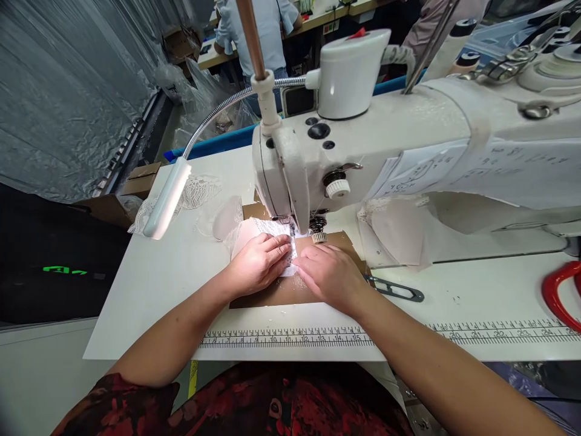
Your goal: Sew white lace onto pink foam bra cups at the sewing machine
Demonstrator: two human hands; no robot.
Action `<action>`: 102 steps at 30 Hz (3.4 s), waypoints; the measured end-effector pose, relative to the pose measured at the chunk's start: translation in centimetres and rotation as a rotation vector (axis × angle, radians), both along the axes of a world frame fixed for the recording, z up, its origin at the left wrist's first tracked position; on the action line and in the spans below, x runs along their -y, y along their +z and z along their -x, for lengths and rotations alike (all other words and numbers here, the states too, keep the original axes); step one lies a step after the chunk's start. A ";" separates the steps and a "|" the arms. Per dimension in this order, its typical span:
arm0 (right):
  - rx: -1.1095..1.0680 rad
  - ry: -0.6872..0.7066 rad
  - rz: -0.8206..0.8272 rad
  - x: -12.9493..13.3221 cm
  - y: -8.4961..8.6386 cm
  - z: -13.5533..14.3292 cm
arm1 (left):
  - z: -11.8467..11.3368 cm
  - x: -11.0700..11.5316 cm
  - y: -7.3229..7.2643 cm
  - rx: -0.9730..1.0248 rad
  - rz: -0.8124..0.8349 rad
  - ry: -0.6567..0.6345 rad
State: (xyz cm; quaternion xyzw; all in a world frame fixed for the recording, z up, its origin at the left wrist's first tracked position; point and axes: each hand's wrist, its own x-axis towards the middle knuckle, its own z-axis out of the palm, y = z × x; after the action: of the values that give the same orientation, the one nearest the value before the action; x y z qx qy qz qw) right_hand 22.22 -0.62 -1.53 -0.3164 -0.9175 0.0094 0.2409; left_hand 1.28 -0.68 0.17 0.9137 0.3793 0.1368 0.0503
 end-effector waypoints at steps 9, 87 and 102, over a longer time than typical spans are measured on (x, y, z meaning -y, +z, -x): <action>0.019 -0.031 0.011 -0.1 0.1 0.0 | 0.0 0.1 -0.2 -0.061 -0.036 -0.002; 0.069 -0.202 -0.033 4.5 0.7 -11.5 | 2.8 1.0 1.6 0.732 0.984 0.330; -0.235 -0.002 0.855 -0.2 4.0 -1.0 | 2.3 1.9 1.4 0.908 1.170 0.174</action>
State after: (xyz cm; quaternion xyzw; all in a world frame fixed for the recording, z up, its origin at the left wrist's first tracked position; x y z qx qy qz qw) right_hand 23.23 -0.44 2.43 -0.3854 -0.7972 0.4237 0.1909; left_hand -0.99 -2.59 1.53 0.5581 0.4030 0.2801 0.6690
